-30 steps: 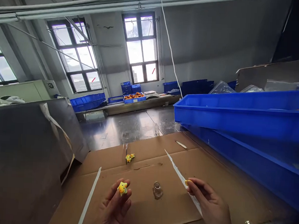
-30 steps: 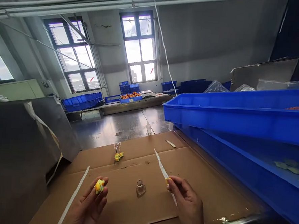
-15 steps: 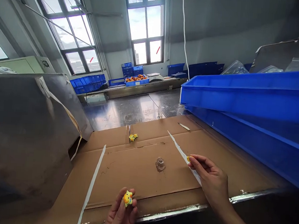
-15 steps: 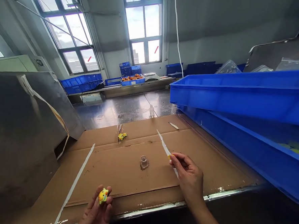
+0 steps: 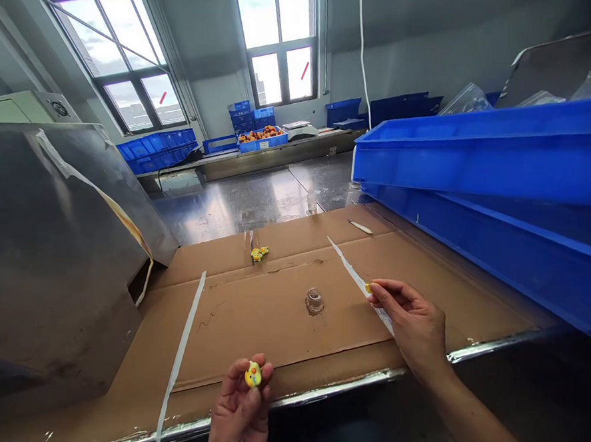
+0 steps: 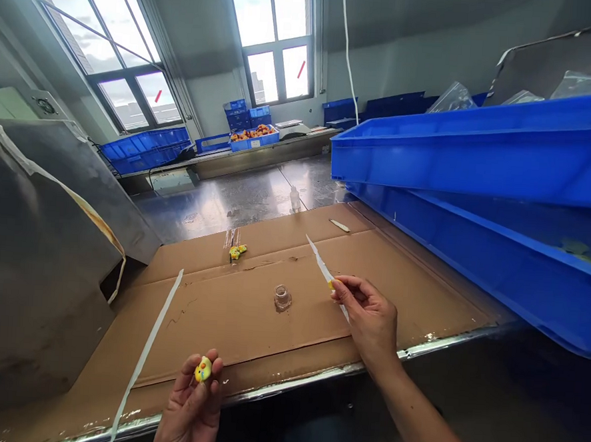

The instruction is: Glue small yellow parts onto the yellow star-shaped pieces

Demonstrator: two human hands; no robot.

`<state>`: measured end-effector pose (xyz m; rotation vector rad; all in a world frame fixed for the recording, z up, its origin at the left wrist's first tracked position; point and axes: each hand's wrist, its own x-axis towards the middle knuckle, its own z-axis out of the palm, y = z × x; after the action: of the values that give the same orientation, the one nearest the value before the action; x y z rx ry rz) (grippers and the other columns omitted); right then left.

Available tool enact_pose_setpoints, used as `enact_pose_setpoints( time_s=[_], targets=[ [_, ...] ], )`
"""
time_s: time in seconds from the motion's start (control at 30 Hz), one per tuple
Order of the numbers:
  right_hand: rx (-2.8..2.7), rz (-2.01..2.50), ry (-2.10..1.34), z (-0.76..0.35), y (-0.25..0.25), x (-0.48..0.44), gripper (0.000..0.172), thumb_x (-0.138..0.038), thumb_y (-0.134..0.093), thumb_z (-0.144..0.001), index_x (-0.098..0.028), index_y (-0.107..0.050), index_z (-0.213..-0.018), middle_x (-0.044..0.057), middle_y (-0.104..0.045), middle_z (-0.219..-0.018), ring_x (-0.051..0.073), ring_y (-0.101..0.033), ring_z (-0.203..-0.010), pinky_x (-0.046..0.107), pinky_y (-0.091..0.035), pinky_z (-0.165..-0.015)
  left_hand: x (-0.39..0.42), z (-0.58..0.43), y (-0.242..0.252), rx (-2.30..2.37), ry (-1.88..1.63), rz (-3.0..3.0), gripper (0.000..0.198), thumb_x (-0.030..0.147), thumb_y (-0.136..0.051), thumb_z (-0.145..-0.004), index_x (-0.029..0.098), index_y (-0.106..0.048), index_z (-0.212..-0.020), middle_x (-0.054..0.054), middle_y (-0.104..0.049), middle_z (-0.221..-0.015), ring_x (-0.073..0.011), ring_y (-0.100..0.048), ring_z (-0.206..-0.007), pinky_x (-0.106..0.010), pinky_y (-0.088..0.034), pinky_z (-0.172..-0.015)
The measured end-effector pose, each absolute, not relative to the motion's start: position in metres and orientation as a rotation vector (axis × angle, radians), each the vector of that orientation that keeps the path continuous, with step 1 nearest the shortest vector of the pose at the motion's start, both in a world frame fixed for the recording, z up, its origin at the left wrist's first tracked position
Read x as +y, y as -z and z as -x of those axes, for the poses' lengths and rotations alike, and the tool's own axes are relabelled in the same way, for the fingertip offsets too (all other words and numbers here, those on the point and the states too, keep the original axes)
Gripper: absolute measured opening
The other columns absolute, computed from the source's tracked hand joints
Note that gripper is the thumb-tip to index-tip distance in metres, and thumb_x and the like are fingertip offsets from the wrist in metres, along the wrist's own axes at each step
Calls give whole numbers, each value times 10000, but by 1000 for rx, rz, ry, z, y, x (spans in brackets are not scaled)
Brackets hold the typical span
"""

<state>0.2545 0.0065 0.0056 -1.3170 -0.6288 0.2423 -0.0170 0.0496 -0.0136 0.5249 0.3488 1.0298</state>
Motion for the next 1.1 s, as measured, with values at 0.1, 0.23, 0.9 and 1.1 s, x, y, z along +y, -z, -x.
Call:
enact_pose_setpoints(
  time_s=[0.1, 0.23, 0.9, 1.1],
  targets=[
    [-632, 1312, -231, -254, -7, 7, 272, -428, -781, -732, -200, -712, -864, 21, -681, -707, 163, -617, -661, 235, -482, -667, 49, 18, 11, 363, -1018, -518, 488, -128, -501, -786, 255, -737, -974, -7, -749, -1055, -128, -700, -919, -120, -527, -776],
    [-625, 1299, -229, -253, -7, 7, 263, -422, -794, -721, -206, -718, -849, 18, -683, -702, 161, -622, -660, 228, -488, -676, 47, 20, 8, 433, -1011, -509, 442, -97, -517, -803, 246, -741, -969, -31, -760, -1017, -104, -720, -798, -105, -539, -702],
    [-661, 1311, -200, -253, -10, 6, 240, -432, -780, -739, -226, -720, -847, 13, -681, -723, 187, -633, -652, 268, -506, -658, 43, 7, -4, 554, -1161, -504, 341, 163, -886, -518, 224, -758, -827, -16, -761, -846, -50, -614, -618, -110, -514, -613],
    [-665, 1306, -194, -253, -10, 6, 255, -446, -783, -736, -224, -718, -844, 14, -676, -733, 194, -635, -654, 281, -520, -647, 42, 8, -4, 541, -1170, -499, 311, 213, -870, -560, 224, -752, -848, -5, -752, -857, -43, -599, -622, -113, -513, -618]
  ],
)
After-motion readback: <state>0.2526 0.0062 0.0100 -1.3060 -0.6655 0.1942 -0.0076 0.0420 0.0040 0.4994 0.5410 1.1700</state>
